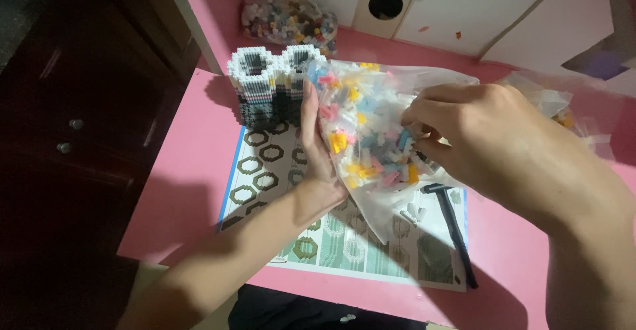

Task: The person assembles small white plastic beads into a hexagonal shape using a plastic hammer and an instruction sheet. They repeatedly tap the beads to secure them, then add more beads from a bag to continue building the structure.

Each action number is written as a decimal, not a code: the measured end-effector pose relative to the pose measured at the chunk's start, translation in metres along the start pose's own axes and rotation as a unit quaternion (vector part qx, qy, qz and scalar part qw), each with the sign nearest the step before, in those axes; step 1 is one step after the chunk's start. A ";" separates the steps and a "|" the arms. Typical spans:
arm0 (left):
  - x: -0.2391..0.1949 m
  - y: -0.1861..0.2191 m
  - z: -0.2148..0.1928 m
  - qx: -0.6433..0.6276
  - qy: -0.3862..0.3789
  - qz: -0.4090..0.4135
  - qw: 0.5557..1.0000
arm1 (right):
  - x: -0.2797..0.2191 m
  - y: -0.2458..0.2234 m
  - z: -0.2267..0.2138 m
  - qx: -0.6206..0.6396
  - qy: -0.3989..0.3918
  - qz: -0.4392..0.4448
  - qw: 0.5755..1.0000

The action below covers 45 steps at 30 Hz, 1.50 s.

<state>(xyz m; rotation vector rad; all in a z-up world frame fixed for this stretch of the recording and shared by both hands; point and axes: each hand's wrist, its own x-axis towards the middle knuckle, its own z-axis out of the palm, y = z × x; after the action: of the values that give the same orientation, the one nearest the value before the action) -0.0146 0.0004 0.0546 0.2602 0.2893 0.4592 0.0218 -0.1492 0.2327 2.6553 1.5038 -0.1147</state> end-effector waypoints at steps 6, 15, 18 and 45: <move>-0.010 0.006 0.005 -0.020 -0.074 -0.037 0.996 | -0.012 0.005 -0.004 0.035 0.093 -0.062 0.993; -0.026 0.023 0.025 0.006 -0.133 -0.106 0.985 | -0.044 0.001 -0.025 0.128 0.219 -0.136 0.958; -0.009 0.011 0.011 0.010 -0.064 -0.051 0.997 | -0.059 0.003 -0.018 0.178 0.206 -0.114 0.955; 0.020 -0.013 -0.040 0.016 -0.153 0.125 0.980 | -0.116 0.028 0.129 0.362 0.075 0.147 0.917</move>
<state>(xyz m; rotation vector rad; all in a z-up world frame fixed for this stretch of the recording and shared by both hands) -0.0058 0.0059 0.0098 0.3959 -0.0395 0.6533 -0.0168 -0.2768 0.1180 3.5100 1.2373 -0.5551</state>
